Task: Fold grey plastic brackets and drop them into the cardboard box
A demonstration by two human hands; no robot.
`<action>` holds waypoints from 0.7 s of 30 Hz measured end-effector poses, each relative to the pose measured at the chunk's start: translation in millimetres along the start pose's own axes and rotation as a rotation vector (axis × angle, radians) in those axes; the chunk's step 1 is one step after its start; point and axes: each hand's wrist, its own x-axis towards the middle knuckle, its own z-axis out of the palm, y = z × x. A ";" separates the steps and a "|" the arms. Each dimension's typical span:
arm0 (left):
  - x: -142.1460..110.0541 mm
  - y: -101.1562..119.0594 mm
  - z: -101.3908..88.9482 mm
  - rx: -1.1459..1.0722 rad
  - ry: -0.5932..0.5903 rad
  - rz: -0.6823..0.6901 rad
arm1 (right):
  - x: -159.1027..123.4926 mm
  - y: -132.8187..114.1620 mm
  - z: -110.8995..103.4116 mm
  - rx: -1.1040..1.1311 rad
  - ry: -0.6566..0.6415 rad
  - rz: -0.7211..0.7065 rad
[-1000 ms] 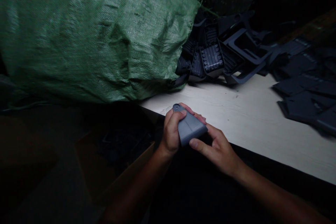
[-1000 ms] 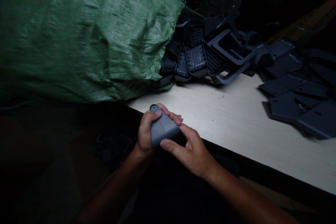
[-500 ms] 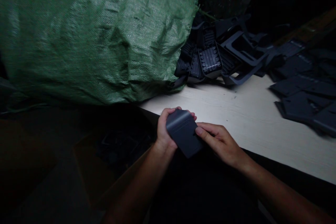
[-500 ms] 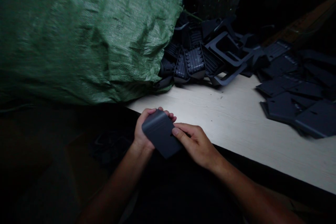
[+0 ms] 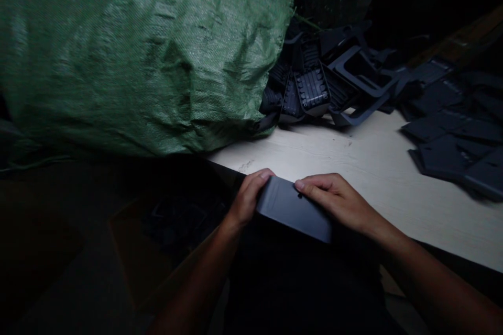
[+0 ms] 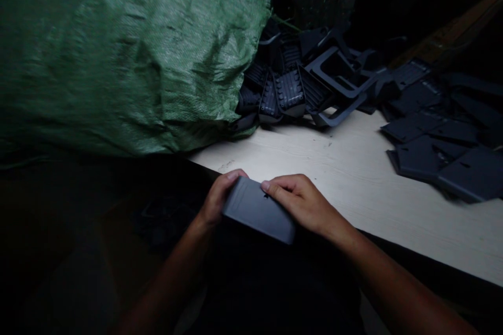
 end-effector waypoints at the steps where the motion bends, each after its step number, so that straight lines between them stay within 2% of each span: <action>1: -1.8 3.4 -0.8 0.038 -0.088 -0.034 | 2.1 1.1 0.4 0.000 0.005 0.013; 3: -3.4 8.3 -2.0 0.074 -0.196 -0.089 | 5.2 1.2 -0.8 -0.020 0.056 -0.006; 5: -3.0 9.7 -3.4 0.058 -0.165 -0.078 | 5.6 -2.0 -6.8 -0.118 0.217 -0.101; 8: -1.6 5.7 -6.7 -0.034 0.092 0.048 | -0.3 -9.2 -21.8 -0.300 0.570 -0.265; 10: -2.3 1.8 -7.9 -0.129 0.268 0.142 | -7.0 -12.3 -28.6 -0.279 0.651 -0.282; 11: -3.6 0.0 -7.9 -0.168 0.332 0.186 | -10.3 -12.8 -29.1 -0.229 0.614 -0.256; 13: -8.2 -2.6 -6.3 -0.193 0.381 0.257 | -14.8 -11.4 -23.2 -0.113 0.429 -0.162; 14: -11.4 -3.3 -5.2 -0.176 0.353 0.269 | -15.7 -9.9 -17.5 -0.049 0.316 -0.105; 16: -18.3 -3.9 -3.3 -0.099 0.206 0.225 | -14.4 -6.7 -3.7 0.131 0.143 -0.005; 18: -22.8 -3.8 -3.3 -0.014 0.004 0.131 | -11.5 -5.3 8.0 0.339 0.077 0.033; 19: -23.1 -3.6 -4.1 0.009 -0.058 0.104 | -10.6 -5.5 11.9 0.407 0.065 0.030; 21: -19.1 -3.1 -5.7 -0.019 -0.042 0.112 | -11.0 -7.0 16.0 0.382 0.034 -0.005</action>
